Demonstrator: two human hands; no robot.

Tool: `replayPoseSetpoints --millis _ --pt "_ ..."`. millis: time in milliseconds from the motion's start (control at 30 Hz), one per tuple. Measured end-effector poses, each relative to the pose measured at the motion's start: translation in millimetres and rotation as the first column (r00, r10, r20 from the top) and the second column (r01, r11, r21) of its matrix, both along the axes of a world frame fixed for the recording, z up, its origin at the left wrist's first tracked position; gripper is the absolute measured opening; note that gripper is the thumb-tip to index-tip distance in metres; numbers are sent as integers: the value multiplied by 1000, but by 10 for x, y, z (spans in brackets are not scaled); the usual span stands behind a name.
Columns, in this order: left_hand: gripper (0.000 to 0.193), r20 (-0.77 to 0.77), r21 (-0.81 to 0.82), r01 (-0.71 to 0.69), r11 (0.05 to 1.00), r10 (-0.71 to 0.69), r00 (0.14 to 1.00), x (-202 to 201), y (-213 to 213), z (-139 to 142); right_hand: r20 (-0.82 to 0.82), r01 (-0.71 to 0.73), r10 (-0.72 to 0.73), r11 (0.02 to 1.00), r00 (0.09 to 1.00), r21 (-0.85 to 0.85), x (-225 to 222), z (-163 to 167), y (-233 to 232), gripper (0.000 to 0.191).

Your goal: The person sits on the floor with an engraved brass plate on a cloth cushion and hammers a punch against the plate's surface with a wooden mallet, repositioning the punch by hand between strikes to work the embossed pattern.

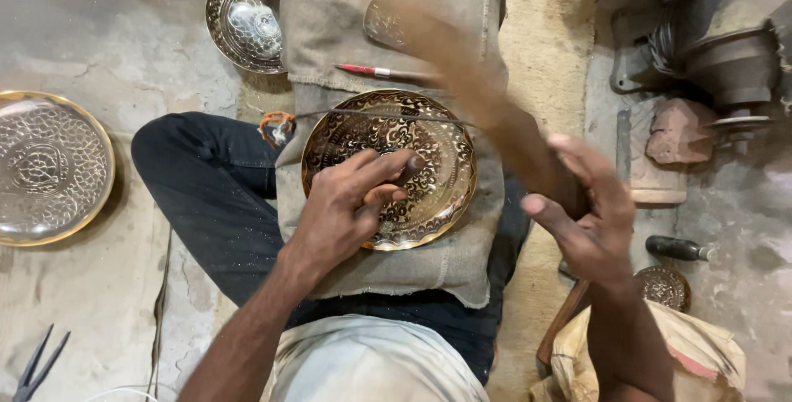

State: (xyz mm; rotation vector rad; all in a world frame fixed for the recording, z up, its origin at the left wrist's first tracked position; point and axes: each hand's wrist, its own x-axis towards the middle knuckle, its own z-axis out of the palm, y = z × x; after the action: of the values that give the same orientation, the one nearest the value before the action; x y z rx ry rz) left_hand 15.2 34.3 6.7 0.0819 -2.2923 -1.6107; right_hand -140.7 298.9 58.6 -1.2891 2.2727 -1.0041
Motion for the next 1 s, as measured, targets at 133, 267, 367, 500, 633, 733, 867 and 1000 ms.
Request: replayPoseSetpoints --millis 133,267,367,500,633,733,867,1000 --pt "55 63 -4 18 1000 -18 998 -23 -5 -20 -4 -20 20 999 1000 -47 -16 27 -26 55" --pt "63 83 20 14 1000 -15 996 -5 8 -29 -7 126 -132 962 991 -244 39 41 -64 57" --pt "56 21 39 12 999 -13 1000 -9 13 -25 -26 135 -135 991 990 0 81 67 -57 61" --pt "61 74 -23 7 1000 -5 997 -6 -3 19 -75 71 -102 938 992 -338 95 66 -46 51" --pt "62 93 -22 14 1000 -12 996 -9 -11 70 -28 9 -15 979 999 -202 99 12 -55 49" --pt "62 110 -44 9 999 -4 994 3 -1 79 9 176 -176 980 984 -94 137 -11 -28 58" --pt "62 48 -119 -17 993 23 999 -15 -12 58 39 202 -200 977 979 -71 200 -23 54 63" --pt "65 115 -131 8 991 7 993 -13 -29 61 46 190 -193 980 980 59 216 -51 133 64"
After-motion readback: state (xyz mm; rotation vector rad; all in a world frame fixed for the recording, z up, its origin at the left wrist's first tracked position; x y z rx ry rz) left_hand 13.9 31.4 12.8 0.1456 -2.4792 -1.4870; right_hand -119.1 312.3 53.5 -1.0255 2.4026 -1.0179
